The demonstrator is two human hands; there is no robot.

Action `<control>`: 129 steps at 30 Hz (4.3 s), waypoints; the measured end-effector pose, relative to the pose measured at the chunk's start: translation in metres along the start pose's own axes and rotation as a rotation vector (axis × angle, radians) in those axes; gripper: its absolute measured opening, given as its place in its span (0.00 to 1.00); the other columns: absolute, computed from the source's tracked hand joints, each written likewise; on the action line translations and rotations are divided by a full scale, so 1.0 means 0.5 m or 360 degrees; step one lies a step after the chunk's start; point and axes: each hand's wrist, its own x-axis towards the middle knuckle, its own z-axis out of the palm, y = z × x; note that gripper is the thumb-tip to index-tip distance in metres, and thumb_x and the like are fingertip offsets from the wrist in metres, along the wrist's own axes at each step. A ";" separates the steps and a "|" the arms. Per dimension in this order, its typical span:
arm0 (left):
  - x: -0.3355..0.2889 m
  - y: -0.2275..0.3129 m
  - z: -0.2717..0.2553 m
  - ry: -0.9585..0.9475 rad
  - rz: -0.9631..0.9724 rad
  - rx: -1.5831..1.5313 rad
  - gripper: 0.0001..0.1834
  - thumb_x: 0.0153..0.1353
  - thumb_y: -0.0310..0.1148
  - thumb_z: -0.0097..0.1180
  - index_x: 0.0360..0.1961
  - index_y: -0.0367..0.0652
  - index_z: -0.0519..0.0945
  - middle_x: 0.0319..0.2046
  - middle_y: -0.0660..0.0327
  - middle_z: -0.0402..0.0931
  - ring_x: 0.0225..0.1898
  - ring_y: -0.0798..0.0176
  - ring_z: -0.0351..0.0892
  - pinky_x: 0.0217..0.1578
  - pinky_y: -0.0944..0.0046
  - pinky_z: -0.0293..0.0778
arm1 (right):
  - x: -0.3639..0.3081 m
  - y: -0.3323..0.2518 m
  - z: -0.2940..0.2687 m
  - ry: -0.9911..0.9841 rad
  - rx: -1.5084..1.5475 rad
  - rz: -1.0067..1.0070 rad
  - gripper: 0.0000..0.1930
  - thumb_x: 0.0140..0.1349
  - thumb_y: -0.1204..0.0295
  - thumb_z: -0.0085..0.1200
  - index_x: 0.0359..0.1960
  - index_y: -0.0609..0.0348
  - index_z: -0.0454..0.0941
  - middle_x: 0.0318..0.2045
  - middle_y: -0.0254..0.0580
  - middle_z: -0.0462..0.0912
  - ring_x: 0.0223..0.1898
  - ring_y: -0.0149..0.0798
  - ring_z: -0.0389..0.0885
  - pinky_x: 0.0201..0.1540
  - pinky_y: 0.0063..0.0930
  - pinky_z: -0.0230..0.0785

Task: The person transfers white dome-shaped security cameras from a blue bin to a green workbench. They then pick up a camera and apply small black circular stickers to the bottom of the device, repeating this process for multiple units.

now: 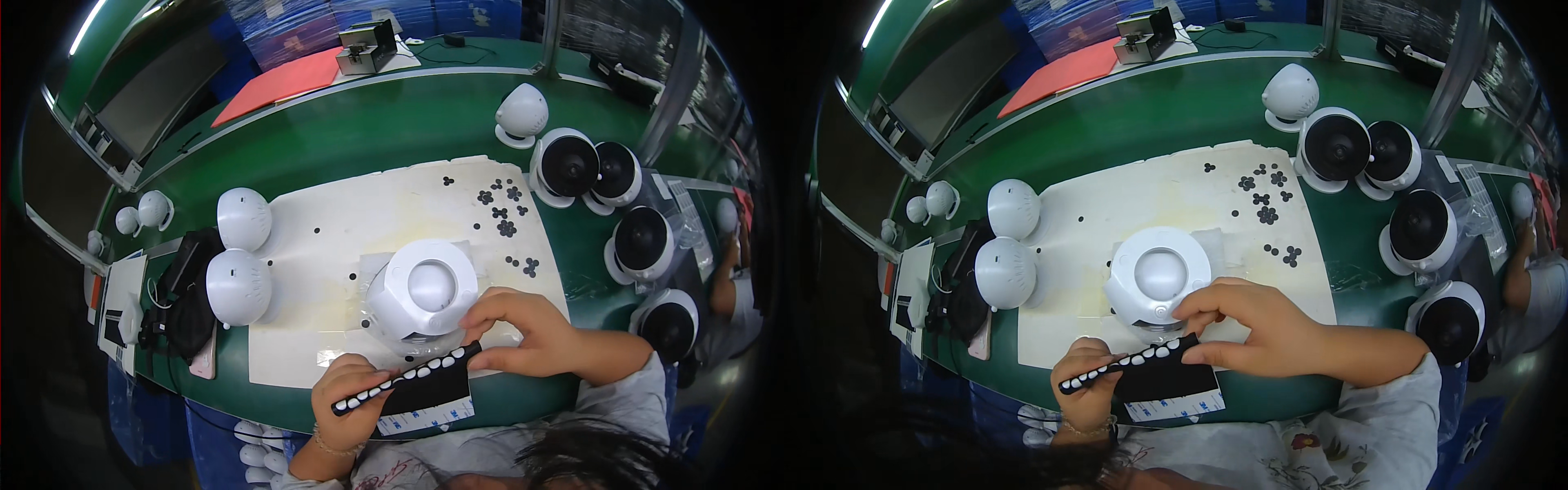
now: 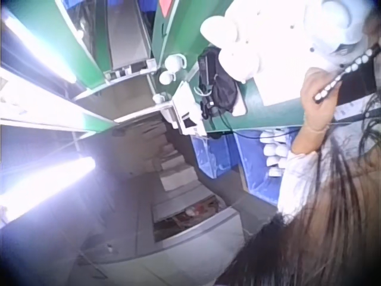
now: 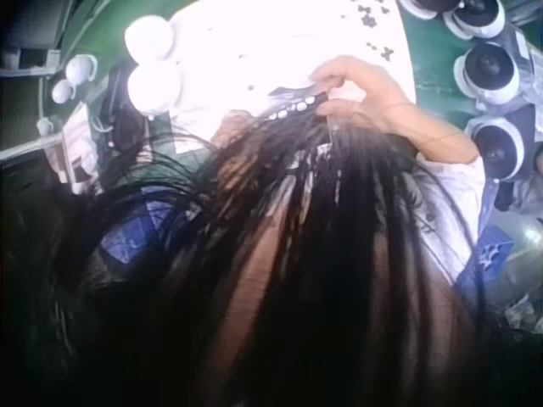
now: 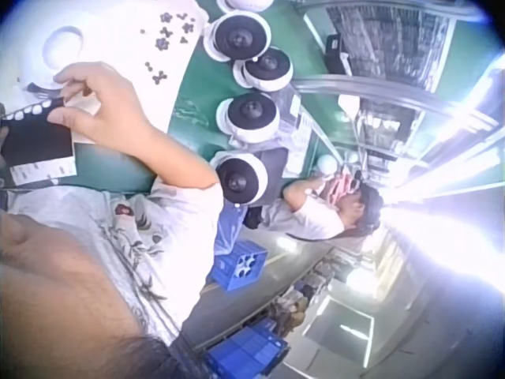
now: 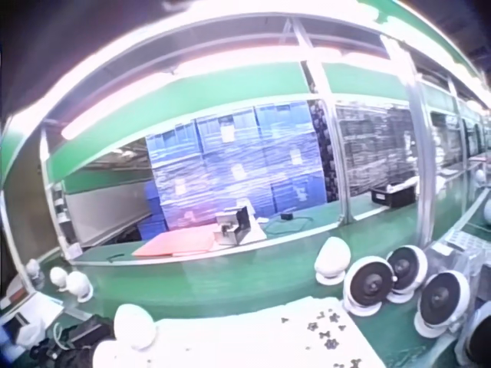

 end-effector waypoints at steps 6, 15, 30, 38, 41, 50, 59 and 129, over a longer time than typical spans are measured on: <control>0.001 -0.007 0.009 0.0031 0.0002 0.0032 0.13 0.35 0.17 0.58 0.28 0.36 0.78 0.28 0.54 0.79 0.27 0.59 0.73 0.32 0.65 0.68 | -0.002 0.014 -0.012 0.0057 -0.0395 -0.0290 0.09 0.47 0.75 0.58 0.32 0.57 0.77 0.30 0.36 0.78 0.34 0.38 0.76 0.36 0.28 0.67; -0.005 0.008 0.011 0.0122 -0.0442 -0.0257 0.09 0.41 0.18 0.60 0.28 0.32 0.77 0.23 0.56 0.74 0.26 0.64 0.71 0.29 0.70 0.66 | -0.002 0.036 -0.025 -0.0021 -0.0699 -0.0938 0.14 0.48 0.75 0.56 0.39 0.55 0.74 0.40 0.37 0.77 0.40 0.41 0.76 0.39 0.30 0.68; 0.005 0.016 0.018 0.0097 -0.0502 -0.0351 0.07 0.44 0.18 0.59 0.25 0.29 0.73 0.23 0.54 0.72 0.25 0.65 0.70 0.27 0.70 0.65 | -0.002 0.018 0.003 0.0090 -0.0300 -0.0372 0.23 0.51 0.78 0.55 0.50 0.58 0.66 0.32 0.39 0.79 0.31 0.43 0.78 0.34 0.31 0.70; 0.004 0.020 0.014 0.0050 -0.0558 -0.0224 0.07 0.44 0.18 0.59 0.24 0.29 0.73 0.22 0.55 0.71 0.24 0.65 0.69 0.26 0.70 0.64 | 0.013 0.024 -0.023 -0.0088 -0.0855 -0.1190 0.18 0.46 0.79 0.55 0.43 0.56 0.74 0.31 0.35 0.76 0.32 0.39 0.74 0.33 0.30 0.65; 0.005 0.019 0.018 0.0036 -0.0486 -0.0229 0.07 0.43 0.18 0.59 0.24 0.30 0.74 0.22 0.55 0.71 0.24 0.64 0.69 0.26 0.70 0.64 | 0.007 0.033 -0.012 0.0027 -0.0520 -0.1052 0.20 0.46 0.81 0.54 0.45 0.56 0.72 0.31 0.36 0.76 0.33 0.41 0.74 0.34 0.32 0.64; 0.005 0.008 0.021 -0.0003 -0.0330 -0.0140 0.08 0.41 0.17 0.60 0.25 0.31 0.75 0.21 0.54 0.72 0.24 0.62 0.70 0.27 0.68 0.65 | 0.016 0.036 0.015 0.0222 -0.0369 -0.0916 0.25 0.46 0.80 0.56 0.49 0.55 0.67 0.35 0.43 0.75 0.34 0.44 0.75 0.35 0.34 0.66; -0.003 0.003 0.017 -0.0085 -0.0225 0.0062 0.13 0.37 0.17 0.60 0.28 0.36 0.77 0.27 0.53 0.75 0.25 0.58 0.70 0.29 0.65 0.66 | -0.003 0.024 0.013 -0.0111 -0.0278 -0.1160 0.27 0.46 0.83 0.55 0.50 0.54 0.65 0.35 0.43 0.72 0.33 0.40 0.75 0.31 0.31 0.68; -0.002 -0.008 0.023 -0.0406 0.0362 0.0939 0.14 0.40 0.32 0.58 0.34 0.50 0.78 0.49 0.64 0.72 0.55 0.54 0.63 0.54 0.47 0.50 | 0.024 0.056 0.028 -0.0035 -0.0584 -0.0239 0.03 0.55 0.69 0.51 0.27 0.52 0.74 0.59 0.50 0.56 0.63 0.58 0.42 0.59 0.47 0.36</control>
